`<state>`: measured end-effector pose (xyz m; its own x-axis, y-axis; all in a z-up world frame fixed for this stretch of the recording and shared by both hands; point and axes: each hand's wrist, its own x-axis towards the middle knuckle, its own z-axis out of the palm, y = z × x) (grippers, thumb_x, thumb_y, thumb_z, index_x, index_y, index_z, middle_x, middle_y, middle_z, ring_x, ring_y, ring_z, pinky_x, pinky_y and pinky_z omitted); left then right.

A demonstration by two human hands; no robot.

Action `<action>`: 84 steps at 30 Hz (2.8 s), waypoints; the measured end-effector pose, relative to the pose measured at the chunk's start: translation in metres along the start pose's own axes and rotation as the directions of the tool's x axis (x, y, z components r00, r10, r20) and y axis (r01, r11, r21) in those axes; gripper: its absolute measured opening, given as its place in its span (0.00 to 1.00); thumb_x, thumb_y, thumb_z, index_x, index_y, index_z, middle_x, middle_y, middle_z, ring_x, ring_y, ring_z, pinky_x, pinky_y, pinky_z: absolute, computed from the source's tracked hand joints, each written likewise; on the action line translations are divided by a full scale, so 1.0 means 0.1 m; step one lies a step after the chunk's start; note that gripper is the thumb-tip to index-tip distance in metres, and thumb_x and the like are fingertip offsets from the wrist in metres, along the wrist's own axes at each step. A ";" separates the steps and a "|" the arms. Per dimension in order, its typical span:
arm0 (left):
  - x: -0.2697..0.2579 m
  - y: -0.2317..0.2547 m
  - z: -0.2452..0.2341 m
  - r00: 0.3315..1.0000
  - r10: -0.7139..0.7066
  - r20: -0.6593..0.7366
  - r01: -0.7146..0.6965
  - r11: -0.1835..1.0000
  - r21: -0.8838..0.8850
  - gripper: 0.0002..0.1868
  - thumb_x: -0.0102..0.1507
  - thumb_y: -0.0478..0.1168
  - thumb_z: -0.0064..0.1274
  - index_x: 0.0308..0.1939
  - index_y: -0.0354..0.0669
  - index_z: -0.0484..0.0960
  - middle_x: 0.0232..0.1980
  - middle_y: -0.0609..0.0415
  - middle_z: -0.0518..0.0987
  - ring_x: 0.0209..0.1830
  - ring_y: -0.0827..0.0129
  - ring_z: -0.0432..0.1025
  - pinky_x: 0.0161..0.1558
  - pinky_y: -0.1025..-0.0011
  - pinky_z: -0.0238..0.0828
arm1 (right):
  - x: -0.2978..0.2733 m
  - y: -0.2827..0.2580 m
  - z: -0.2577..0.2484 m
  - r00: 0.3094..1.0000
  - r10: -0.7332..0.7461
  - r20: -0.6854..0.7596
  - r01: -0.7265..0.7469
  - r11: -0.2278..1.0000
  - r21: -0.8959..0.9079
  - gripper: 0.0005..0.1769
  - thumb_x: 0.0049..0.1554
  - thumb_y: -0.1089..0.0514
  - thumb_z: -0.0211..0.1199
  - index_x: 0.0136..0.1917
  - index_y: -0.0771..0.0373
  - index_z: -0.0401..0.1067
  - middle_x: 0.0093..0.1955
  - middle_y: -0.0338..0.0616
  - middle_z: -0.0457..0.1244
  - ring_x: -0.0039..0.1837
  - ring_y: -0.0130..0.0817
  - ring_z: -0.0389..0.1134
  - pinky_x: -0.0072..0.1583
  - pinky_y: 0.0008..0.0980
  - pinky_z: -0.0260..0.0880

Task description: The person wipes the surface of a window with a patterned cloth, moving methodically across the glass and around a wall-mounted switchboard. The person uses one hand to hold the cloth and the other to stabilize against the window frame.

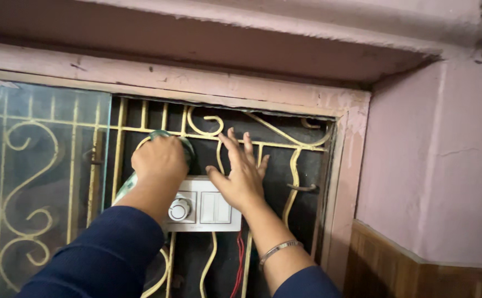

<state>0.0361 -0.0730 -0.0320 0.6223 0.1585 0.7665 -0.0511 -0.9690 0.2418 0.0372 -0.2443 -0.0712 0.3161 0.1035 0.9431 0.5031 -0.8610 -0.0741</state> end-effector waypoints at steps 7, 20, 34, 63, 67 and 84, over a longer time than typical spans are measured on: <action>-0.07 0.04 -0.02 0.998 0.069 -0.005 -0.069 0.997 0.030 0.19 0.59 0.55 0.62 0.46 0.49 0.88 0.50 0.52 0.85 0.47 0.59 0.81 0.40 0.61 0.80 | -0.01 0.05 0.02 0.999 -0.030 -0.026 0.030 1.000 0.001 0.45 0.50 0.44 0.69 0.77 0.44 0.55 0.85 0.35 0.46 0.86 0.45 0.36 0.76 0.72 0.19; 0.13 0.00 0.24 0.999 -0.017 0.052 0.020 0.998 -0.058 0.22 0.66 0.43 0.45 0.64 0.44 0.77 0.66 0.47 0.75 0.61 0.55 0.75 0.53 0.60 0.76 | 0.12 0.47 -1.07 0.669 -0.361 0.649 0.665 0.681 -0.307 0.41 0.61 0.30 0.52 0.81 0.41 0.47 0.84 0.39 0.39 0.83 0.43 0.40 0.78 0.63 0.32; 0.11 -0.01 0.36 0.999 -0.038 0.012 0.039 0.992 -0.124 0.23 0.68 0.43 0.37 0.66 0.42 0.73 0.66 0.46 0.74 0.61 0.51 0.74 0.54 0.53 0.74 | 0.33 0.63 -1.68 0.349 -0.422 0.837 0.920 0.322 -0.222 0.31 0.57 0.40 0.55 0.73 0.41 0.63 0.84 0.35 0.47 0.78 0.37 0.49 0.76 0.59 0.35; 0.09 -0.06 0.34 1.000 0.010 -0.007 -0.011 0.988 -0.156 0.24 0.67 0.43 0.41 0.66 0.42 0.73 0.63 0.45 0.75 0.60 0.51 0.75 0.53 0.52 0.74 | 0.17 0.82 -1.63 0.716 -0.532 0.451 0.689 0.442 -0.574 0.32 0.51 0.32 0.55 0.66 0.43 0.72 0.75 0.37 0.58 0.78 0.39 0.53 0.77 0.60 0.35; 0.10 -0.08 0.34 0.998 0.003 0.060 0.006 0.989 -0.148 0.25 0.67 0.43 0.41 0.67 0.42 0.71 0.65 0.44 0.74 0.59 0.50 0.75 0.55 0.50 0.72 | 0.16 0.80 -1.61 0.761 -0.448 0.469 0.641 0.414 -0.646 0.32 0.51 0.32 0.55 0.65 0.44 0.73 0.76 0.35 0.58 0.78 0.38 0.53 0.78 0.58 0.36; 0.01 -0.12 0.31 1.000 0.015 -0.015 -0.016 0.992 -0.122 0.22 0.68 0.43 0.36 0.64 0.49 0.74 0.64 0.47 0.75 0.59 0.50 0.75 0.53 0.49 0.71 | 0.16 0.79 -1.63 0.773 -0.413 0.482 0.633 0.442 -0.636 0.31 0.50 0.34 0.55 0.60 0.48 0.77 0.77 0.35 0.57 0.75 0.41 0.57 0.78 0.56 0.38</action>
<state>0.0615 -0.0670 -0.0530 0.6095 0.1471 0.7790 -0.1561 -0.9411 0.2998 -0.0494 -0.3924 -0.0093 0.4243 0.6757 0.6029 -0.0890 -0.6314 0.7703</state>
